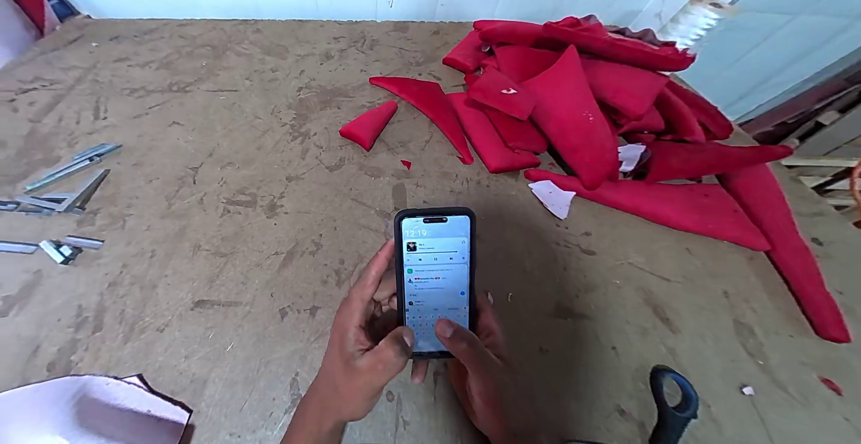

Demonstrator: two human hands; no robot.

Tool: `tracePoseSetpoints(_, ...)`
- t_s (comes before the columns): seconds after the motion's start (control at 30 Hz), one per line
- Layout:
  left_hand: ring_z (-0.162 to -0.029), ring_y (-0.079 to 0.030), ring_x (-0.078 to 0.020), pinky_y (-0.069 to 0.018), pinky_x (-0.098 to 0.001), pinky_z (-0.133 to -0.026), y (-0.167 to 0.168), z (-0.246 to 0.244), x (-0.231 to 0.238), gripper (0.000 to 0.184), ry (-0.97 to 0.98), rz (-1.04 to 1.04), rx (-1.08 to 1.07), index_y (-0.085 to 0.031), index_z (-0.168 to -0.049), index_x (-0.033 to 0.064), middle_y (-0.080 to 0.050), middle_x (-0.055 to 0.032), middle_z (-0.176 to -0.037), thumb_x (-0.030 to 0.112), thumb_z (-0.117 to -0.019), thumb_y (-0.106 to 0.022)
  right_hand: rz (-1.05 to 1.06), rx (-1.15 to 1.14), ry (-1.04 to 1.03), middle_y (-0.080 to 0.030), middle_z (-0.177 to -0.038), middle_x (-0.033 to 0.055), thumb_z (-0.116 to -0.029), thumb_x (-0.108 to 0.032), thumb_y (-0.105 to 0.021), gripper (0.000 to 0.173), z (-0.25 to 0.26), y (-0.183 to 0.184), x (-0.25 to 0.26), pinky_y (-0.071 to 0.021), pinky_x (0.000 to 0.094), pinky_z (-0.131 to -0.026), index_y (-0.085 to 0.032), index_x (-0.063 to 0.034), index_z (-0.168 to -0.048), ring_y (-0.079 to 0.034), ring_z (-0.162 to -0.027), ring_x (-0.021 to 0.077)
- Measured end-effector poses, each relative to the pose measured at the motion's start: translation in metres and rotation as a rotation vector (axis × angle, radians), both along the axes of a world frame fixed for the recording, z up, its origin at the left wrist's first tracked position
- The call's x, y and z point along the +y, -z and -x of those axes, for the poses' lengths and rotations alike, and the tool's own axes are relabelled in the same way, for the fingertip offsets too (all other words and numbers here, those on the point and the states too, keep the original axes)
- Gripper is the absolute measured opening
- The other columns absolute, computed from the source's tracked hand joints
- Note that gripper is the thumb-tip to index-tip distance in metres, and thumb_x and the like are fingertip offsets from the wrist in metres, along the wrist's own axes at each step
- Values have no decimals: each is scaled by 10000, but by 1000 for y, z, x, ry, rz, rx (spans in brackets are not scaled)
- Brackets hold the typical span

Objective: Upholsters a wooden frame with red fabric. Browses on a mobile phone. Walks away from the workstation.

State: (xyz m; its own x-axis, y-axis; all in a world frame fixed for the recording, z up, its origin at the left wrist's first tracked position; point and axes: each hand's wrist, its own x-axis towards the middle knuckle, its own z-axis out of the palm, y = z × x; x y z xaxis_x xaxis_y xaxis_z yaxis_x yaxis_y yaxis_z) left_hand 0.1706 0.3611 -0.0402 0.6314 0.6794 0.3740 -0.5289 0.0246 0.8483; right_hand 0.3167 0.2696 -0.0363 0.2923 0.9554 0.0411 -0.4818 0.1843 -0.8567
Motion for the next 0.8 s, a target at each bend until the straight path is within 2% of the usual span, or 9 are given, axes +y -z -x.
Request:
tracePoseSetpoints(0.13, -969, -710, -254, -636, -358, -685, 1, -1, 1, 815, 22, -20, 5, -142, -1647, 94, -598, -205, -1353, 51, -966, -587, 44, -21, 73, -713, -1116, 176, -987, -201, -695, 477, 1, -1, 2, -646, 389, -534, -478, -18, -1371, -755, -814, 254)
tracePoseSetpoints(0.2, -995, -703, -261, -637, -367, -700, 1, -2, 1, 839, 34, -7, 3, -124, -1648, 88, -590, -204, -1359, 13, -946, -579, 57, -14, 93, -722, -1096, 170, -985, -180, -690, 450, 2, -2, 1, -639, 381, -516, -494, -24, -1359, -754, -775, 243)
tracePoseSetpoints(0.3, -1028, -704, -282, -641, -386, -701, 1, -2, 3, 869, 51, 12, -11, -93, -1652, 94, -556, -213, -1427, 2, -938, -580, 27, 20, 28, -716, -1155, 143, -991, -124, -624, 443, -1, -3, -3, -643, 381, -566, -452, -68, -1395, -752, -818, 234)
tracePoseSetpoints(0.37, -1026, -707, -287, -643, -396, -694, 0, -3, 4, 883, 61, 15, -22, -78, -1652, 91, -549, -215, -1436, 15, -935, -589, 22, 27, 14, -720, -1163, 132, -987, -121, -621, 439, -1, -3, -4, -646, 379, -586, -455, -84, -1392, -754, -836, 231)
tracePoseSetpoints(0.53, -1061, -702, -289, -645, -411, -746, 1, -4, 3, 894, 61, -8, -11, -51, -1644, 55, -569, -214, -1412, -9, -928, -582, 85, -38, 110, -737, -1074, 153, -988, -153, -677, 411, 3, -6, -2, -637, 368, -525, -515, -43, -1349, -750, -742, 228)
tracePoseSetpoints(0.63, -1063, -703, -291, -646, -412, -751, 1, -4, 3, 897, 51, -10, -4, -46, -1642, 42, -583, -216, -1393, -2, -927, -586, 61, -21, 91, -737, -1091, 145, -1002, -121, -620, 374, 2, -5, -4, -638, 374, -546, -507, -50, -1351, -751, -767, 228)
tracePoseSetpoints(0.7, -1069, -703, -285, -646, -409, -755, 0, -3, 4, 886, 40, -7, -3, -52, -1641, 36, -585, -213, -1399, 32, -944, -600, 18, 20, 39, -735, -1141, 121, -1000, -144, -593, 388, 0, -2, -5, -646, 383, -585, -505, -107, -1376, -756, -828, 228)
tracePoseSetpoints(0.8, -1049, -713, -276, -650, -394, -705, -1, -3, 4, 874, 28, 12, -12, -64, -1638, 28, -596, -209, -1387, 15, -937, -587, -22, 77, -6, -726, -1172, 128, -1000, -162, -591, 398, -1, 1, -5, -648, 406, -597, -506, -139, -1388, -758, -859, 251)
